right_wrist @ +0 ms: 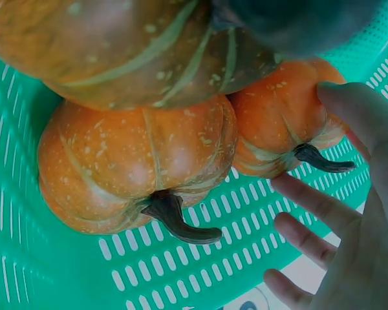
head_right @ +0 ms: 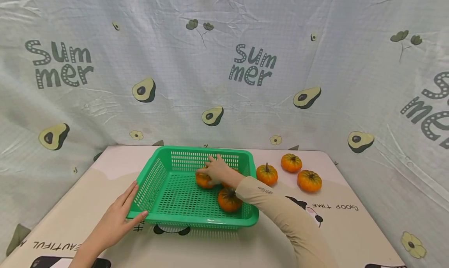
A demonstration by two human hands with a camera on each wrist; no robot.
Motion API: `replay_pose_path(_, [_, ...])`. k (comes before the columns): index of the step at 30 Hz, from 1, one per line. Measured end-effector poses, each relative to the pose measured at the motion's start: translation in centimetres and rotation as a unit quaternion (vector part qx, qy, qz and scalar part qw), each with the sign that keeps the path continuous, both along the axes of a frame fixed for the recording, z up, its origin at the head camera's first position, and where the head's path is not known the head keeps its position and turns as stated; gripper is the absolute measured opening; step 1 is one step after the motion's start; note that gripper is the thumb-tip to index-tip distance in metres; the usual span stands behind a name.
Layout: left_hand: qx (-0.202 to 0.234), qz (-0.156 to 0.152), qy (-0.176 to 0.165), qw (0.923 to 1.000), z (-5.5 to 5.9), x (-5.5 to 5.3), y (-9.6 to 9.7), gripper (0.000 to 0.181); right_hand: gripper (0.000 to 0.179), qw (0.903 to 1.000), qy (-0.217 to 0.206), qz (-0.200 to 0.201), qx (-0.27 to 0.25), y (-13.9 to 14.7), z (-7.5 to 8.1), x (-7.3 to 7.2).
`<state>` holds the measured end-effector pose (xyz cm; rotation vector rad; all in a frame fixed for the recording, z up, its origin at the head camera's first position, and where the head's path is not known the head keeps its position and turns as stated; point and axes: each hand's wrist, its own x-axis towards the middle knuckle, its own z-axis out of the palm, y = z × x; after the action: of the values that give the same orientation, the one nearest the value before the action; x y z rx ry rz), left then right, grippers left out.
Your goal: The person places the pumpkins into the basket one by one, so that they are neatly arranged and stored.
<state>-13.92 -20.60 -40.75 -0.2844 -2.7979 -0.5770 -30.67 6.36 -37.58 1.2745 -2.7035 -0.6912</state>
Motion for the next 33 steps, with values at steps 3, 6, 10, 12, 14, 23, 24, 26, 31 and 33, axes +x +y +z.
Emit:
replay_pose_path(3, [-0.001,0.001,-0.001,1.0000,0.0,-0.1,0.0,0.083,0.051,0.9999,0.004,-0.003,0.011,0.0,0.1,0.0])
replay_pose_path(6, [-0.001,0.001,0.000,1.0000,0.0,-0.1,0.0,0.083,0.050,0.9998,0.009,-0.002,0.019,0.0,0.2,0.0])
replay_pose_path(10, [0.002,-0.001,0.000,1.0000,-0.1,-0.2,0.0,0.083,0.048,0.9999,0.009,0.007,0.002,0.2,0.5,0.0])
replay_pose_path(12, [0.001,-0.001,0.001,1.0000,-0.1,-0.1,0.0,0.083,0.046,0.9998,0.005,0.011,-0.014,0.3,0.9,0.2])
replay_pose_path(14, [0.000,-0.002,0.002,1.0000,-0.1,-0.1,0.0,0.083,0.044,0.9993,0.002,0.018,-0.032,0.6,1.6,0.5])
replay_pose_path(23, [-0.005,-0.004,0.007,1.0000,0.0,0.0,0.0,0.083,0.044,0.9931,0.008,0.065,-0.097,2.0,4.6,2.9])
replay_pose_path(24, [-0.005,-0.004,0.008,0.9999,0.0,0.0,0.0,0.083,0.044,0.9923,0.011,0.071,-0.101,2.2,4.8,3.1])
replay_pose_path(26, [-0.005,-0.004,0.008,0.9999,0.1,-0.1,-0.1,0.083,0.043,0.9906,0.021,0.083,-0.106,2.7,5.0,3.5])
replay_pose_path(31, [-0.005,-0.004,0.006,1.0000,0.0,-0.1,-0.1,0.083,0.044,0.9870,0.035,0.098,-0.122,4.2,5.3,4.8])
replay_pose_path(33, [-0.006,-0.004,0.007,0.9999,0.0,-0.1,-0.1,0.083,0.043,0.9861,0.039,0.098,-0.129,4.9,5.3,5.2])
